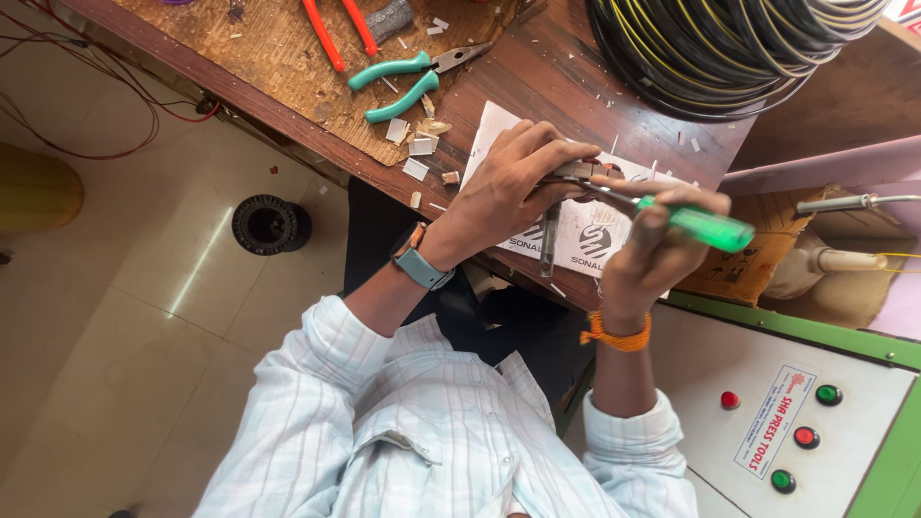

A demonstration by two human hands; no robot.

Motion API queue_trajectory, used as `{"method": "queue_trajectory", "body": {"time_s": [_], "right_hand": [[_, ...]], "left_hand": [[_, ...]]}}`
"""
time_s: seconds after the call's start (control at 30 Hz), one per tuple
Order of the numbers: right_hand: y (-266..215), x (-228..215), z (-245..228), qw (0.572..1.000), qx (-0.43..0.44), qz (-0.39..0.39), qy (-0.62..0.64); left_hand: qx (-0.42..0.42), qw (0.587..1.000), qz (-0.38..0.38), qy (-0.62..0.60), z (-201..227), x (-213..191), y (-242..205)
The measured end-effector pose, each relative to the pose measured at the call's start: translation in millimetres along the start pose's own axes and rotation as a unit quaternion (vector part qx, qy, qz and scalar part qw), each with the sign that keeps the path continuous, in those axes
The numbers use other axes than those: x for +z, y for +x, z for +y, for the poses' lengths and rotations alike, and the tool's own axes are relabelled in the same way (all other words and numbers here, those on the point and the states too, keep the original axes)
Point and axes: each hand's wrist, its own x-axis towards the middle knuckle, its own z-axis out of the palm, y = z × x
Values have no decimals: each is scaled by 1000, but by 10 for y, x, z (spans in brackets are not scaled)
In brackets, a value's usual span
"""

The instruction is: The person assembles a small electrical component by inserting white insulating pieces into slots on a copper-wound rotor. They use scissors to trim the pieces and a screwdriver to press them into place, repeating the process for multiple slots.

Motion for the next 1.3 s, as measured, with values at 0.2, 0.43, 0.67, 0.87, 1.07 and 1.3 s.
{"method": "queue_trajectory", "body": {"time_s": [0.2, 0.43, 0.67, 0.87, 1.07, 1.3], "right_hand": [[162, -163, -49, 997, 41, -34, 51], [181, -217, -46, 999, 38, -23, 30], [140, -260, 66, 997, 30, -61, 26], [103, -341, 185, 991, -67, -112, -21], [73, -214, 276, 998, -47, -40, 2], [168, -220, 277, 967, 91, 83, 222]], "left_hand": [[18, 1000, 10, -19, -14, -10, -28], [16, 1000, 11, -11, -33, 6, -47], [17, 1000, 13, -5, -29, 12, -40], [12, 1000, 11, -1, 16, 57, -40], [2, 1000, 14, -16, -91, -1, 36], [-10, 998, 37, -42, -100, -49, -33]]}}
